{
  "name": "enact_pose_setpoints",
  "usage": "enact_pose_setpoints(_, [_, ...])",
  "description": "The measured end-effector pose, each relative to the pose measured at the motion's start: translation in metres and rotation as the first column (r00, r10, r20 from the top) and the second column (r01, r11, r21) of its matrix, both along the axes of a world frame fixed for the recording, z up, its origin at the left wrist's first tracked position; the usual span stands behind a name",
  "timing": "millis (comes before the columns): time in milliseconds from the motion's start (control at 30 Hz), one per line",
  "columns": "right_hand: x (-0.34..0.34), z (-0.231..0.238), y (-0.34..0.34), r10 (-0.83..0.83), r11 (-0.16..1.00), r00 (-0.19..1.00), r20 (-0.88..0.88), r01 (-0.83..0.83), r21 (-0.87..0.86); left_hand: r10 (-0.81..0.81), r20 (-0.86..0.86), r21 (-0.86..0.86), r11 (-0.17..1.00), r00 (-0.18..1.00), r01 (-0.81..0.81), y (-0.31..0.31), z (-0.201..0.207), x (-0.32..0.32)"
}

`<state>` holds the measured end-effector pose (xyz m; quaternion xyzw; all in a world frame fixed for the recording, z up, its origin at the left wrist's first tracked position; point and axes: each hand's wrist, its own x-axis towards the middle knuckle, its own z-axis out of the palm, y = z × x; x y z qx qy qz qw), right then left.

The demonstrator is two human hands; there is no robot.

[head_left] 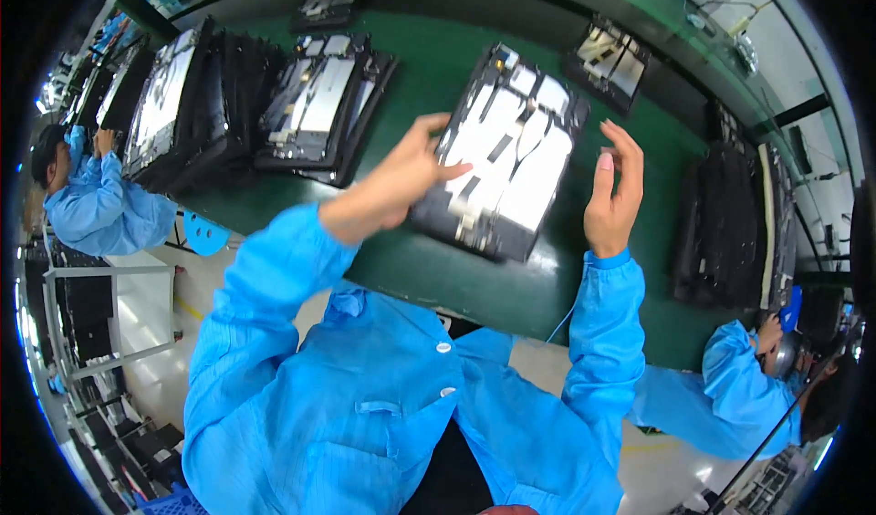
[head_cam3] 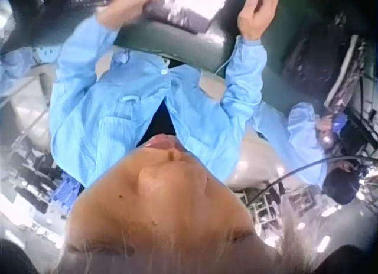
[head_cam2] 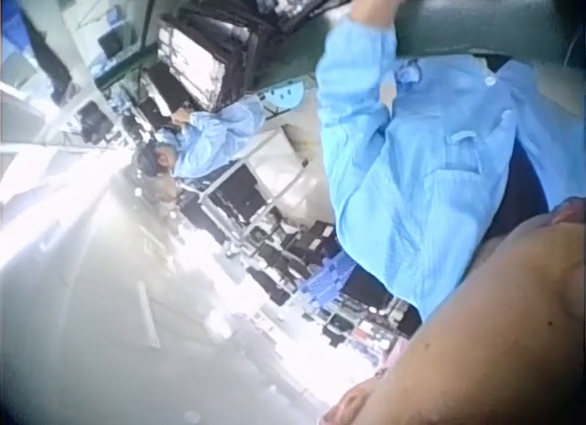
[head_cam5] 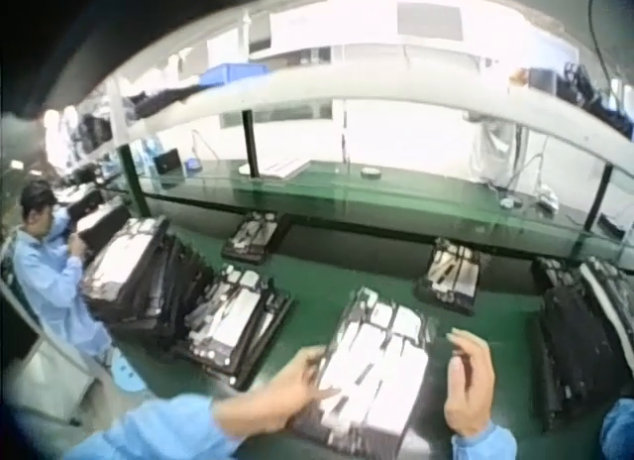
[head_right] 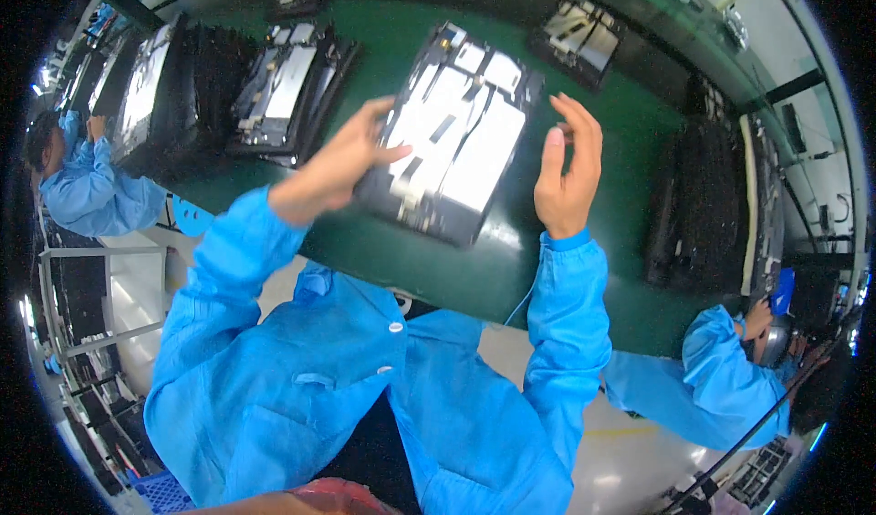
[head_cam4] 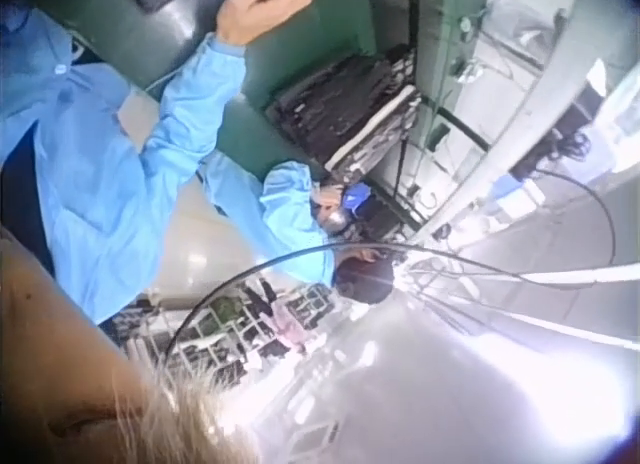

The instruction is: The person assembles tablet devices by connecting ribbon cables and pressing down internal components by hand, placing completed units onto the upper conveyor shelf and picking up new tablet assemblies from a stack.

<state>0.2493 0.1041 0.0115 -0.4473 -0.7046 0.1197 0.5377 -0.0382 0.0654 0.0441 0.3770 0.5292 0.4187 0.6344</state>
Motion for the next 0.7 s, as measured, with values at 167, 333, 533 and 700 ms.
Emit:
enact_pose_setpoints(167, [-0.025, -0.001, -0.026, 0.365, 0.872, 0.926, 0.094, -0.305, -0.382, -0.141, -0.012, -0.042, 0.989, 0.99, 0.141, -0.122, -0.045, -0.009])
enact_pose_setpoints(333, [-0.046, -0.003, -0.033, 0.469, 0.878, 0.828, 0.308, -0.398, -0.266, -0.315, -0.472, -0.049, 0.942, 0.823, 0.332, -0.115, -0.027, -0.034])
enact_pose_setpoints(533, [-0.056, 0.0, -0.043, 0.589, 0.802, 0.74, 0.325, -0.486, -0.346, -0.271, -0.52, 0.109, 0.919, 0.81, 0.378, -0.077, -0.04, -0.049])
enact_pose_setpoints(700, [-0.062, -0.005, -0.045, 0.587, 0.803, 0.729, 0.35, -0.471, -0.366, -0.435, -0.319, -0.125, 0.9, 0.842, 0.417, -0.061, -0.03, -0.057])
